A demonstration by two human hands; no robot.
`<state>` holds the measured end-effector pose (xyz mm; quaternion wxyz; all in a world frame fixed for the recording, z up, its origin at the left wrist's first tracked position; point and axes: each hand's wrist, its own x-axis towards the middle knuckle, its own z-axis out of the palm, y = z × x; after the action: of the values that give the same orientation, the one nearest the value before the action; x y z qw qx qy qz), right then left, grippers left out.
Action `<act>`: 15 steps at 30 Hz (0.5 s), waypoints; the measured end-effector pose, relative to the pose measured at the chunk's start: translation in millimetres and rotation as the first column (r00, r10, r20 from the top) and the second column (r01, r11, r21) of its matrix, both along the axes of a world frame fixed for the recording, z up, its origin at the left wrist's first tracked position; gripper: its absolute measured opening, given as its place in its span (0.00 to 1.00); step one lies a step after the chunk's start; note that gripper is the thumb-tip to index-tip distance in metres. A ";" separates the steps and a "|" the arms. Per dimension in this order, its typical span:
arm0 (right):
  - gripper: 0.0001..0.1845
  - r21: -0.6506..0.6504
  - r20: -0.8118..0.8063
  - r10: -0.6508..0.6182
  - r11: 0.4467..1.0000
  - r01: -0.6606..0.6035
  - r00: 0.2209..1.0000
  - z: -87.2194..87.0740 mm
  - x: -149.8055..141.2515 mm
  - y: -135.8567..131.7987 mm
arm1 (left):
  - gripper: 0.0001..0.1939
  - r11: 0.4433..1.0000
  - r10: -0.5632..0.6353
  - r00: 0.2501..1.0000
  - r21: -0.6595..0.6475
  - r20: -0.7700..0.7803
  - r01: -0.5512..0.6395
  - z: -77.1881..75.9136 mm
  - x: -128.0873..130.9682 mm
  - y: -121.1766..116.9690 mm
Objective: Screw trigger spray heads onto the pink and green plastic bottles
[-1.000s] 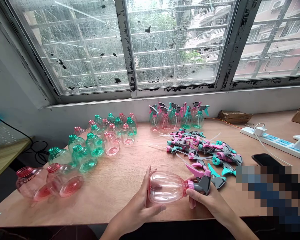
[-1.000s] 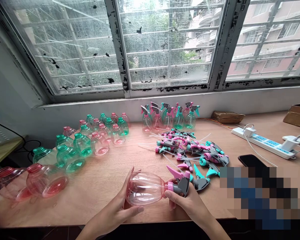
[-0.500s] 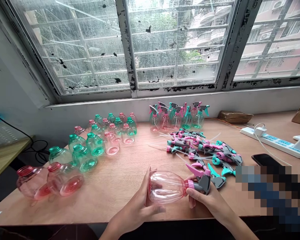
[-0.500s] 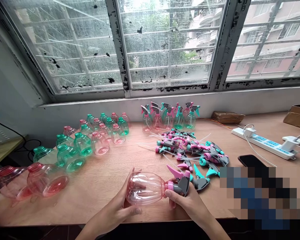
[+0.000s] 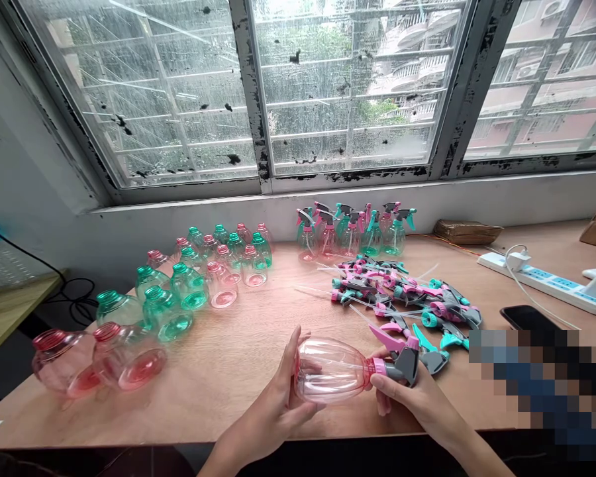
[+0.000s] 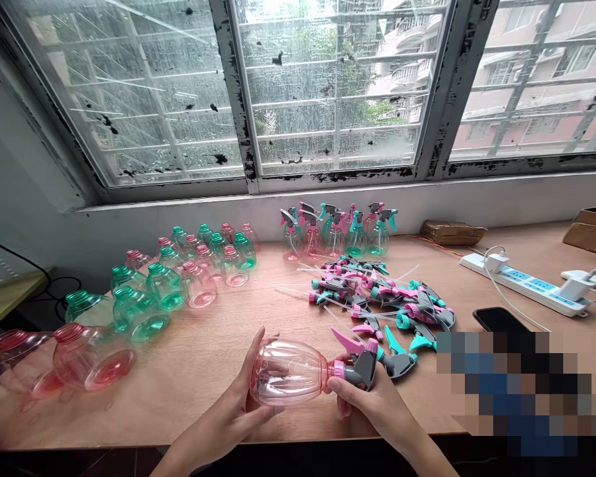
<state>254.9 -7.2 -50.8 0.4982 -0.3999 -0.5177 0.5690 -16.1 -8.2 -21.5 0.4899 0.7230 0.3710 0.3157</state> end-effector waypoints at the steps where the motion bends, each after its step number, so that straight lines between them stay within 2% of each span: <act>1: 0.18 -0.004 0.003 -0.003 1.000 0.003 1.000 0.1 0.0 0.0 | 0.49 1.000 0.001 1.000 0.002 0.004 -0.001 -0.1 0.1 0.2; 4: 0.18 -0.006 0.009 -0.004 1.000 0.004 1.000 0.7 0.0 0.2 | 0.51 1.000 0.009 1.000 -0.002 0.001 -0.009 -0.3 0.3 0.9; 9: 0.17 0.011 0.008 0.002 1.000 -0.002 1.000 1.1 -0.4 0.1 | 0.60 0.998 0.033 0.999 -0.058 0.014 -0.032 0.5 2.2 0.2; 15: 0.16 -0.001 -0.035 0.014 1.000 -0.014 0.999 0.1 -0.8 0.2 | 0.59 0.997 0.029 0.999 -0.070 0.046 -0.026 1.4 2.5 0.2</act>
<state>254.1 -7.1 -50.6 0.5030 -0.3866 -0.5112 0.5799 -13.5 -8.0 -20.1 0.5189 0.6928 0.3798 0.3263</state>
